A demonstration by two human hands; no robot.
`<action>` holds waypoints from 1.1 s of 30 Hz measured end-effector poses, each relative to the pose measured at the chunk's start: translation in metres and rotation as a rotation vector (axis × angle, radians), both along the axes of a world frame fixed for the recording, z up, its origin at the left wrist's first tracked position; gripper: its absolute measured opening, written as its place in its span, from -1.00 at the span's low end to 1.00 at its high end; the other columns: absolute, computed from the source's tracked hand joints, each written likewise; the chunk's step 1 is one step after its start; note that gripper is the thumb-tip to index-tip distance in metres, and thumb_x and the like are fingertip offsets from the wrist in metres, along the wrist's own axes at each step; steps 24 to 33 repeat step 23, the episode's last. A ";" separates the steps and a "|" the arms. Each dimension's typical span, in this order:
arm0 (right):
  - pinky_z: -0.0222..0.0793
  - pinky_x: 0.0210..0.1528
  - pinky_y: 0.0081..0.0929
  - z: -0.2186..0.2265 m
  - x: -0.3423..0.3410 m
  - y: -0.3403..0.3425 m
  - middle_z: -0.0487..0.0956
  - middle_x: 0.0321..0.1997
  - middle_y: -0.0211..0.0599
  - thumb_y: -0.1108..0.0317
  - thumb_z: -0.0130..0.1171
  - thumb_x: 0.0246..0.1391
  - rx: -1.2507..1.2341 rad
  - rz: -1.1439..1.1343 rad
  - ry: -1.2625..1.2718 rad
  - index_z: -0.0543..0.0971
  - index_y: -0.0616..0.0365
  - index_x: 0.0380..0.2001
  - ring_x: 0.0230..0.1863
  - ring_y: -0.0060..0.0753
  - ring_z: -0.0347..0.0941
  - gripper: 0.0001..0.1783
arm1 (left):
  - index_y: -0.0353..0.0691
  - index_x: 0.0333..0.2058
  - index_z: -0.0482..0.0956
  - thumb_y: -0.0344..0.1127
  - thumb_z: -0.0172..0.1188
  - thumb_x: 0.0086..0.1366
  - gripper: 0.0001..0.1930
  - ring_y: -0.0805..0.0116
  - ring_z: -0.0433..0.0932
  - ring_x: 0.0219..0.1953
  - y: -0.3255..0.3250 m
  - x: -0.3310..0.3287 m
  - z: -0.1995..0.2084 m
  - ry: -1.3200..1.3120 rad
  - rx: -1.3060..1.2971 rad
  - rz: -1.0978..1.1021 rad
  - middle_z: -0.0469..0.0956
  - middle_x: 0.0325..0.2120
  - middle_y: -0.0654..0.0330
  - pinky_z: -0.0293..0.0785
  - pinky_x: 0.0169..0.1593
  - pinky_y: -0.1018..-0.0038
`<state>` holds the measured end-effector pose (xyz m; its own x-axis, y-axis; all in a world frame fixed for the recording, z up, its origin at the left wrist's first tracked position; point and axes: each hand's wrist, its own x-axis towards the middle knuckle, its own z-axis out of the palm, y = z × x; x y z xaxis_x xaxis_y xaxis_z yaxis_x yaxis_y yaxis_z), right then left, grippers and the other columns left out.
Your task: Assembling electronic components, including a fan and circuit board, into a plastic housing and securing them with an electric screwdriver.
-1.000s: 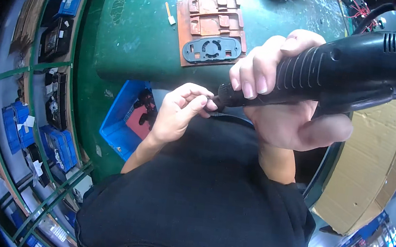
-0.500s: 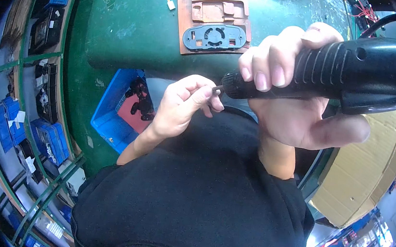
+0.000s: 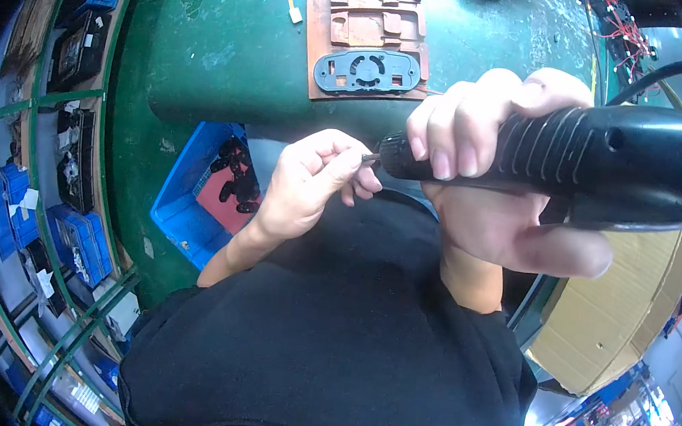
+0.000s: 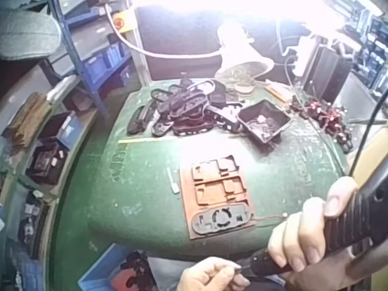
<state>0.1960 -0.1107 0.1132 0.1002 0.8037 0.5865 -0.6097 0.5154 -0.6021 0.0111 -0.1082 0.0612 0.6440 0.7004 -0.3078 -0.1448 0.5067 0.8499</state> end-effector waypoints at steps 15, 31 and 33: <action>0.23 -0.33 -0.53 -0.001 -0.008 0.006 0.32 -0.38 -0.41 -0.47 0.14 -0.07 -0.020 0.003 0.018 0.23 0.17 0.02 -0.42 -0.54 0.29 -0.06 | -0.32 -0.10 0.49 -0.33 -0.05 0.44 -0.78 0.53 0.55 -0.38 0.003 -0.007 -0.007 0.000 0.068 0.031 0.60 -0.37 0.17 0.47 -0.28 0.60; 0.24 -0.34 -0.48 -0.008 -0.013 0.021 0.32 -0.39 -0.42 -0.48 0.15 -0.09 -0.020 -0.053 -0.043 0.24 0.14 0.02 -0.44 -0.52 0.27 -0.06 | -0.32 -0.17 0.53 -0.27 0.15 0.34 -0.77 0.34 0.53 -0.58 0.028 -0.017 -0.035 0.529 1.058 0.402 0.59 -0.44 0.23 0.49 -0.43 0.54; 0.24 -0.34 -0.48 -0.008 -0.013 0.021 0.32 -0.39 -0.42 -0.48 0.15 -0.09 -0.020 -0.053 -0.043 0.24 0.14 0.02 -0.44 -0.52 0.27 -0.06 | -0.32 -0.17 0.53 -0.27 0.15 0.34 -0.77 0.34 0.53 -0.58 0.028 -0.017 -0.035 0.529 1.058 0.402 0.59 -0.44 0.23 0.49 -0.43 0.54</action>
